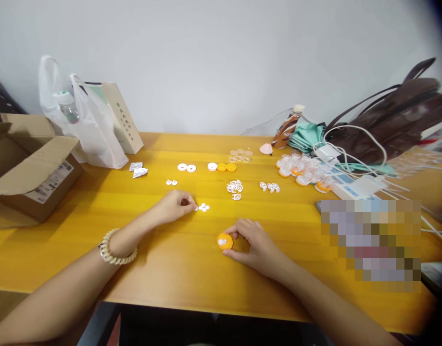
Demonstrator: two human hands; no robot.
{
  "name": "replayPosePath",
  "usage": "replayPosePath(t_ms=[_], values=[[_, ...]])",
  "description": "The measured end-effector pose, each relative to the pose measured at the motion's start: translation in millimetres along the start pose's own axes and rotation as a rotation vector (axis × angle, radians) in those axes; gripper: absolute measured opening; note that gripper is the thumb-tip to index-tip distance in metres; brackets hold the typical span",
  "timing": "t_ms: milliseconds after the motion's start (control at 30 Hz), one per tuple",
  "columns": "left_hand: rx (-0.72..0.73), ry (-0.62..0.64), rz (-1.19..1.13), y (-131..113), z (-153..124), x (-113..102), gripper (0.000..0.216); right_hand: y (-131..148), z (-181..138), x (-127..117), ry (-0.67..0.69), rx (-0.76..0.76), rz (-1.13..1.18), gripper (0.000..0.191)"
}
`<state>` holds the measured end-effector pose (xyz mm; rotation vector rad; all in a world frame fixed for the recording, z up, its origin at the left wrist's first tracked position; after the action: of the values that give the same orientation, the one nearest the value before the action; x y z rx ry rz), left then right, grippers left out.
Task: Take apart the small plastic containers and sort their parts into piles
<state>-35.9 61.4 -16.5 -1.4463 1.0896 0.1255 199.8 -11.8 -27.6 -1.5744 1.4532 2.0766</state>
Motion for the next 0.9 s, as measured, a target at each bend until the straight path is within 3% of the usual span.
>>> replayPosePath(t_ms=[267, 333, 400, 533, 767, 900], values=[[-0.002, -0.087, 0.103, -3.0, -1.5, -1.4, 0.017, 2.2, 0.6, -1.4, 0.002, 0.008, 0.0, 0.021], [0.116, -0.157, 0.158, -12.9, -6.9, 2.0, 0.015, 2.0, 0.8, -1.4, 0.002, 0.011, 0.0, 0.021], [0.288, -0.146, 0.214, -27.3, -13.7, 11.3, 0.013, 0.7, 0.9, -0.5, 0.002, 0.009, -0.002, 0.022], [0.528, 0.088, 0.315, -49.1, -22.8, 40.2, 0.013, -3.2, 1.1, 2.2, -0.011, 0.005, -0.01, 0.024], [0.538, 0.089, 0.321, -51.0, -21.0, 56.9, 0.014, -1.3, 2.6, 3.0, -0.031, 0.034, -0.031, 0.026], [0.466, -0.006, 0.455, -55.0, -25.0, 62.7, 0.013, -0.1, 2.8, 3.2, -0.05, 0.044, -0.037, 0.027]])
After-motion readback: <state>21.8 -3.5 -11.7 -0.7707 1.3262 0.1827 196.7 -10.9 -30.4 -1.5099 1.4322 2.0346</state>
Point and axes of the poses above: each hand's wrist, its own z-axis towards the middle knuckle, its own x-axis out of the palm, y = z × x, the point moved 2 cm from there along z, towards the middle knuckle, and after that the axes turned 13 degrees about y, right-handed, at the moved point
